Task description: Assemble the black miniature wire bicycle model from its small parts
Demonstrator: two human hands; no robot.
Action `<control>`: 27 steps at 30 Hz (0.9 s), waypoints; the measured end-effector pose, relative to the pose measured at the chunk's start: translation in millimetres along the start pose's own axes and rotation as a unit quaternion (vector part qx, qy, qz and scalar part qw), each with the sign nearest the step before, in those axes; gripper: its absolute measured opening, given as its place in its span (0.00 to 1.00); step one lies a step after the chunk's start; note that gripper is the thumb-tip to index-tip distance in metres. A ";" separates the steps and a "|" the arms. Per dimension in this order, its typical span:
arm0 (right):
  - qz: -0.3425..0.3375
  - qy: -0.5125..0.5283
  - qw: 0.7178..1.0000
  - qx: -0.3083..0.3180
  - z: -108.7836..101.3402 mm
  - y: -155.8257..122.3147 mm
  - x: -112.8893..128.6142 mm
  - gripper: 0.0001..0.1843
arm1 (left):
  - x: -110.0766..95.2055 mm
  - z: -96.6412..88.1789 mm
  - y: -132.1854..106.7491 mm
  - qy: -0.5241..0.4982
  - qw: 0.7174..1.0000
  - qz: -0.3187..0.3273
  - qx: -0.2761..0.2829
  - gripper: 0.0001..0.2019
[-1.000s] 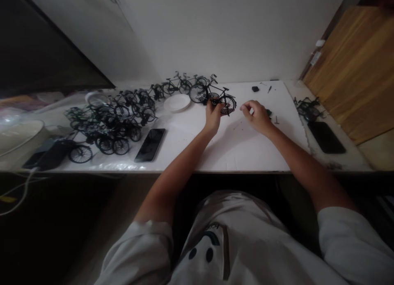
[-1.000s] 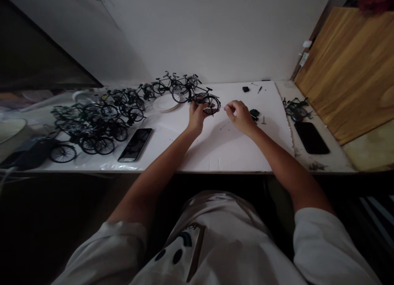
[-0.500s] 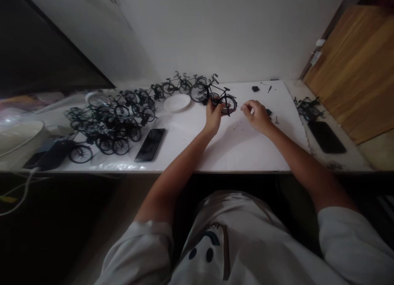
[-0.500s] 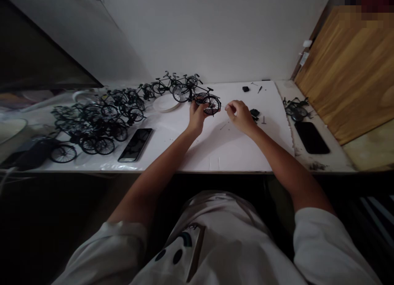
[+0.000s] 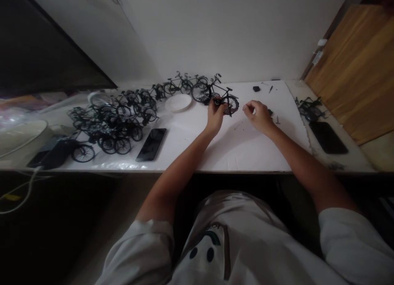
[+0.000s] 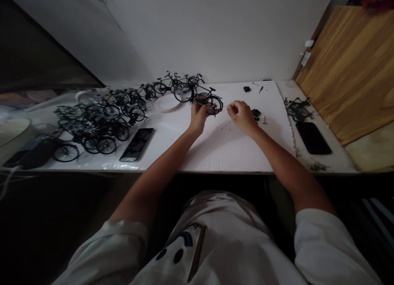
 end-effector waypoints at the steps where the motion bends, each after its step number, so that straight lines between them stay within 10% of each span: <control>1: 0.000 -0.002 1.000 0.001 0.1 0.0 -0.1 0.22 | -0.5 -0.2 -0.1 0.001 1.000 0.000 -0.001 0.21; 27: 0.083 0.107 0.989 0.059 3.9 -11.9 17.1 0.17 | 5.9 -1.0 0.4 0.029 0.999 0.030 0.015 0.20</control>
Point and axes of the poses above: each hand's wrist, its own y-axis towards the middle knuckle, its own z-axis out of the palm, x = y × z, the point moved 6 cm from there along y, towards the middle knuckle, and after that the axes turned 12 degrees about -x, right-handed, at the moved point
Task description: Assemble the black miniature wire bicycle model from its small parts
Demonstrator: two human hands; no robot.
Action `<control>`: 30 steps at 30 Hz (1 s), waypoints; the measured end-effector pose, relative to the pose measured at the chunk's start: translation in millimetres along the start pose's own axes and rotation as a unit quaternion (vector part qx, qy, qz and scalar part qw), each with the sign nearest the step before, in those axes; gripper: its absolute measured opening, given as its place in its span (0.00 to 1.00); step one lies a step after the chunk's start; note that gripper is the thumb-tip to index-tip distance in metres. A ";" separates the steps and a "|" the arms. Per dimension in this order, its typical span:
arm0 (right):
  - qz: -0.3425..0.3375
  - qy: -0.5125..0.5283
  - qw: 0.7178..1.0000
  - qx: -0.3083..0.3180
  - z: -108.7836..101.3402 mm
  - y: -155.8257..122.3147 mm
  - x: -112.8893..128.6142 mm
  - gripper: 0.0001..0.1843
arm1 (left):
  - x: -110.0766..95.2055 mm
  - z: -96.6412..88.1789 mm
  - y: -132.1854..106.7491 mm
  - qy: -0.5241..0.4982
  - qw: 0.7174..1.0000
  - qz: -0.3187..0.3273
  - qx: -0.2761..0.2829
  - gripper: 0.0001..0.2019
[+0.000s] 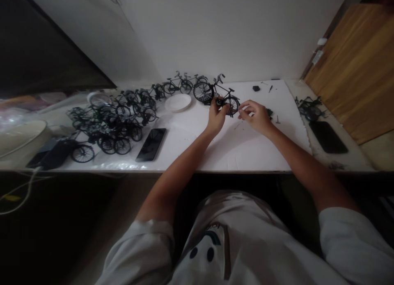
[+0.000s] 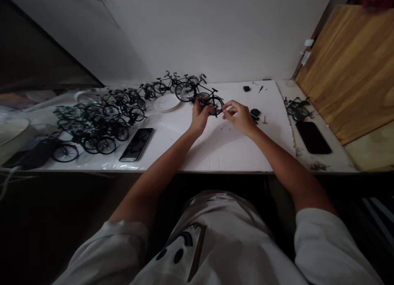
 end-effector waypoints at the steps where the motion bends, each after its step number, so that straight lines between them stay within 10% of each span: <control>1: -0.010 -0.006 1.000 0.008 0.6 0.2 1.6 0.15 | 1.3 -0.3 0.8 0.000 1.000 0.004 0.001 0.20; 30: -0.141 -0.091 0.985 -0.051 -9.7 10.4 7.2 0.08 | 4.1 12.1 -10.3 -0.013 0.995 -0.031 0.098 0.34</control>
Point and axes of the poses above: each hand's wrist, its own y-axis towards the middle knuckle, its own z-axis out of the palm, x = y × z, the point moved 6 cm from there along y, towards the middle knuckle, and after that the axes turned 12 degrees about -x, right-handed, at the moved point
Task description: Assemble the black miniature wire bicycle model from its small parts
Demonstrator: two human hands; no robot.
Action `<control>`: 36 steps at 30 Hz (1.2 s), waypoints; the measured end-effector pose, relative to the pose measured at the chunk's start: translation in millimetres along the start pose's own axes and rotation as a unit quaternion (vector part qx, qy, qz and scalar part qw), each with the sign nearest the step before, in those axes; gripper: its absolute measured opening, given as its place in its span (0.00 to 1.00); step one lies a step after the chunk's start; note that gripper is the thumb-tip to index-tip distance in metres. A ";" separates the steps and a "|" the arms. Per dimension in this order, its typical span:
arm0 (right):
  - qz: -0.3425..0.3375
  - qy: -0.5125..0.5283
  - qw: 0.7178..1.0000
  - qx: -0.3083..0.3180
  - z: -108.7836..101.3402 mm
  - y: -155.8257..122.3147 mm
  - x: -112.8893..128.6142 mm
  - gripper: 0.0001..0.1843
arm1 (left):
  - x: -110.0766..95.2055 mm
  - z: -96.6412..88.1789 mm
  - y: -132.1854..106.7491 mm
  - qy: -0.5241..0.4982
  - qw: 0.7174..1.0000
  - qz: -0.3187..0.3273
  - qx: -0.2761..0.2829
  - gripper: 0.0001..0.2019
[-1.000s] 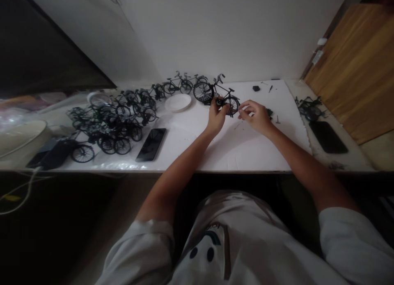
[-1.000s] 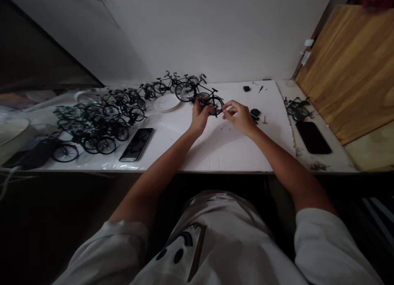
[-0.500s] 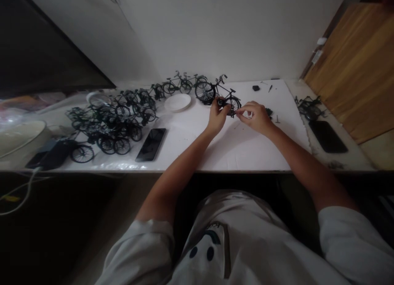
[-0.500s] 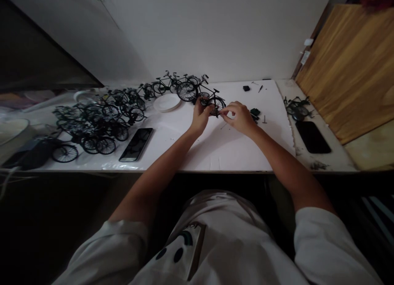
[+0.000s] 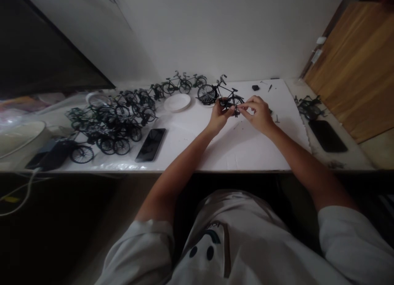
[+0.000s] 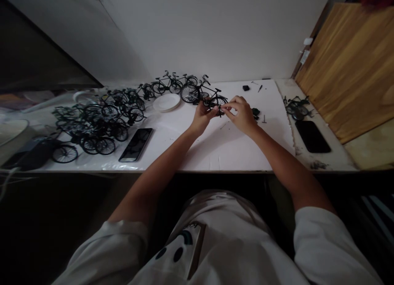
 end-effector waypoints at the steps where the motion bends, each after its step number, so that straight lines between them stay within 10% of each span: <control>1: 0.001 -0.003 1.000 0.001 0.2 0.0 -0.2 0.07 | 0.1 0.1 -0.3 -0.002 1.000 -0.002 0.004 0.34; 22: 0.021 -0.009 1.000 0.010 -4.9 0.6 6.1 0.06 | 11.2 -10.1 8.3 0.026 1.000 0.016 -0.001 0.31; 29: 0.046 -0.116 0.941 0.315 7.7 -13.9 -19.2 0.06 | 14.1 -18.3 11.6 0.079 0.995 -0.010 -0.058 0.28; 36: 0.075 -0.124 0.921 0.362 4.9 -15.1 -24.4 0.08 | 11.1 -18.4 7.3 0.125 0.989 -0.035 -0.069 0.29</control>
Point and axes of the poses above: each hand's wrist, its own y-axis towards the middle knuckle, its own z-axis out of the palm, x = y × z, the point moved 6 cm from there along y, towards the middle knuckle, and after that the axes turned 12 degrees about -x, right-handed, at the moved point
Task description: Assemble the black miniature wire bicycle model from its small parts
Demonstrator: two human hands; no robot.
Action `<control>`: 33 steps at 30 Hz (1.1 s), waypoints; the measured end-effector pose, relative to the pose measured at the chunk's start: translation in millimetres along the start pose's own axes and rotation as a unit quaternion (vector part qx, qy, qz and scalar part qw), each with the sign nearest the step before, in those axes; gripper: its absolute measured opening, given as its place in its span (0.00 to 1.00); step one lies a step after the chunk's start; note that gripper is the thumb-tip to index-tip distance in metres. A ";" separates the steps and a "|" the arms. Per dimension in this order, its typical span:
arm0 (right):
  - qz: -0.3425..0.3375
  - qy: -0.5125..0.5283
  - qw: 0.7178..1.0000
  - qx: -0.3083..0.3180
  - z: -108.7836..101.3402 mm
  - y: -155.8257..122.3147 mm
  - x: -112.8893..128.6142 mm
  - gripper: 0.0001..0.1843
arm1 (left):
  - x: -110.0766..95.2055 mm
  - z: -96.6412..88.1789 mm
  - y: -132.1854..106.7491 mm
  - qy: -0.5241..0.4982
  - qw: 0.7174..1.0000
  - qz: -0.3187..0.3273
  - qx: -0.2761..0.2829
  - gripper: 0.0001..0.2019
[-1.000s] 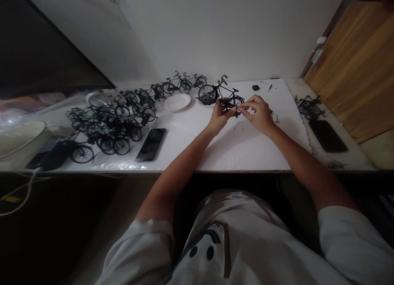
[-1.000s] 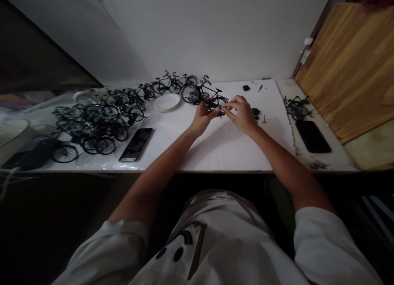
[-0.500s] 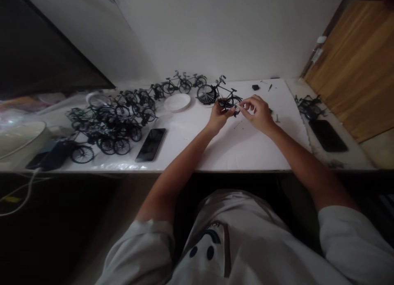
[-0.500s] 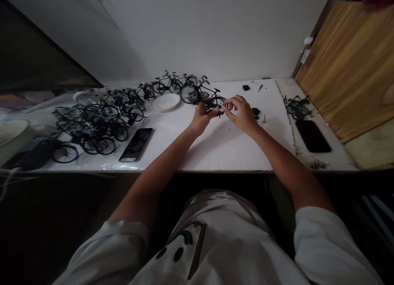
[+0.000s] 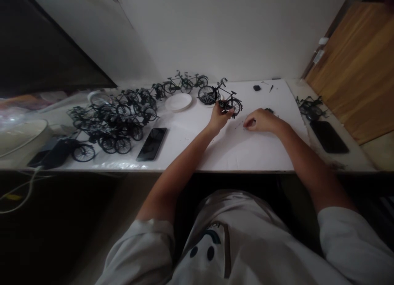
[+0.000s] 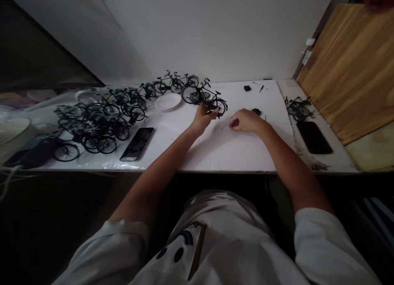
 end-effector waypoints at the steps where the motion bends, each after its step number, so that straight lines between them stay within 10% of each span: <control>1: 0.000 -0.003 1.000 0.003 0.3 -0.2 0.9 0.07 | -0.4 0.1 -0.4 0.002 1.000 0.000 0.001 0.29; 33: -0.094 -0.005 0.995 -0.014 18.2 5.3 -1.3 0.04 | -10.5 3.7 -8.6 0.008 0.999 0.000 0.036 0.25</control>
Point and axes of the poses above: each hand's wrist, its own y-axis towards the middle knuckle, its own z-axis out of the palm, x = y × z, the point moved 6 cm from there along y, towards the middle knuckle, and after that the axes turned 12 degrees about -x, right-handed, at the moved point
